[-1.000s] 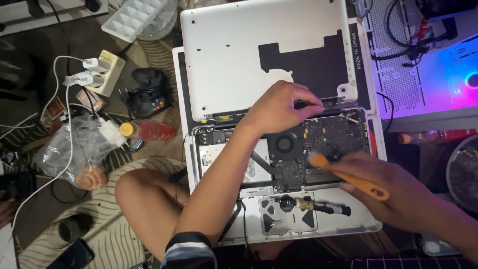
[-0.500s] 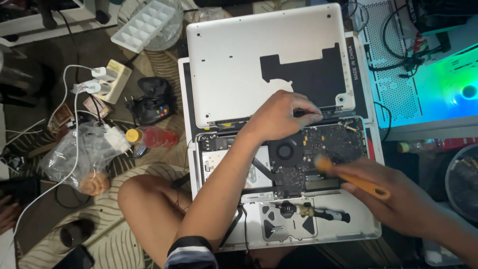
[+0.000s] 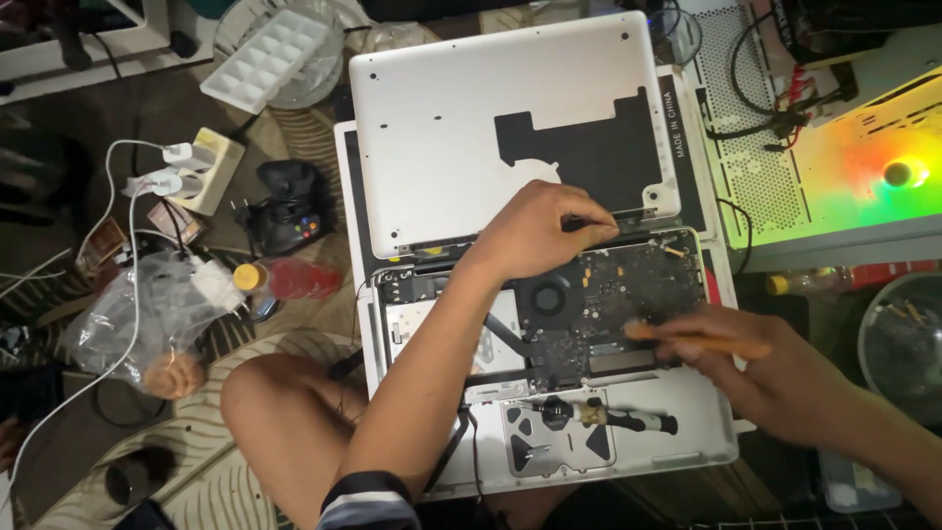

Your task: Repairing a laptop by seating internal connectors with a spudger and fastening motherboard screws with a screwdriver.

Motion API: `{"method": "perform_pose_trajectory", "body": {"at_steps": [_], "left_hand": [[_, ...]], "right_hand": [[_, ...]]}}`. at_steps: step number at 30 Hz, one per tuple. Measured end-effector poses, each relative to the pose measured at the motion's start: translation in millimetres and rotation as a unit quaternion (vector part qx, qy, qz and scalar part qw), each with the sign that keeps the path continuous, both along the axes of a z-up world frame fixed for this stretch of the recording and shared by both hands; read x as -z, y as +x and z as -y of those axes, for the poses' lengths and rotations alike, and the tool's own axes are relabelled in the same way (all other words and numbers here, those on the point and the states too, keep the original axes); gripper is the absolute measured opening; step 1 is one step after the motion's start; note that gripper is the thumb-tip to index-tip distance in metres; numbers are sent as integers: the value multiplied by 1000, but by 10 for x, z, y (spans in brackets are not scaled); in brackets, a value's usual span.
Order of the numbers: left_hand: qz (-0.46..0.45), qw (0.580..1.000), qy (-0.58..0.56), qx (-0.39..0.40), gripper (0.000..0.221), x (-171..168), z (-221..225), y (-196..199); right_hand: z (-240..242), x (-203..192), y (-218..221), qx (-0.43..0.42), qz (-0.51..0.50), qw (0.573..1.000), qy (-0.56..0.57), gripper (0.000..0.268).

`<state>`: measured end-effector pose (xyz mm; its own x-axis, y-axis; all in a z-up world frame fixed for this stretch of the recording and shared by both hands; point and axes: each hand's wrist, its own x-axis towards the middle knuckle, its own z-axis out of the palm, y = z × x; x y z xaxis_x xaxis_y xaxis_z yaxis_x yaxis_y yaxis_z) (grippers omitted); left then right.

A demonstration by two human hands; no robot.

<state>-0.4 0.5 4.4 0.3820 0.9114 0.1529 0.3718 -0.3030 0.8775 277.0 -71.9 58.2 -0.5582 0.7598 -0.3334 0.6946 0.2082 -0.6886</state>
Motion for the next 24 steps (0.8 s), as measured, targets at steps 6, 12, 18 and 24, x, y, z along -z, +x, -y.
{"method": "perform_pose_trajectory", "body": {"at_steps": [6,12,18,24], "left_hand": [[16,1000,-20,8,11,75,-15,-3],[46,998,6,33,11,161,-35,-31],[-1,997,56,49,13,232,-27,-51],[11,998,34,48,14,392,-69,-108]], "right_hand": [[-19,15,-24,44,-30,998,-20,25],[-3,65,-120,24,-10,999,-19,33],[-78,211,-478,-52,-61,986,147,24],[-265,548,-594,95,-106,968,205,11]]}}
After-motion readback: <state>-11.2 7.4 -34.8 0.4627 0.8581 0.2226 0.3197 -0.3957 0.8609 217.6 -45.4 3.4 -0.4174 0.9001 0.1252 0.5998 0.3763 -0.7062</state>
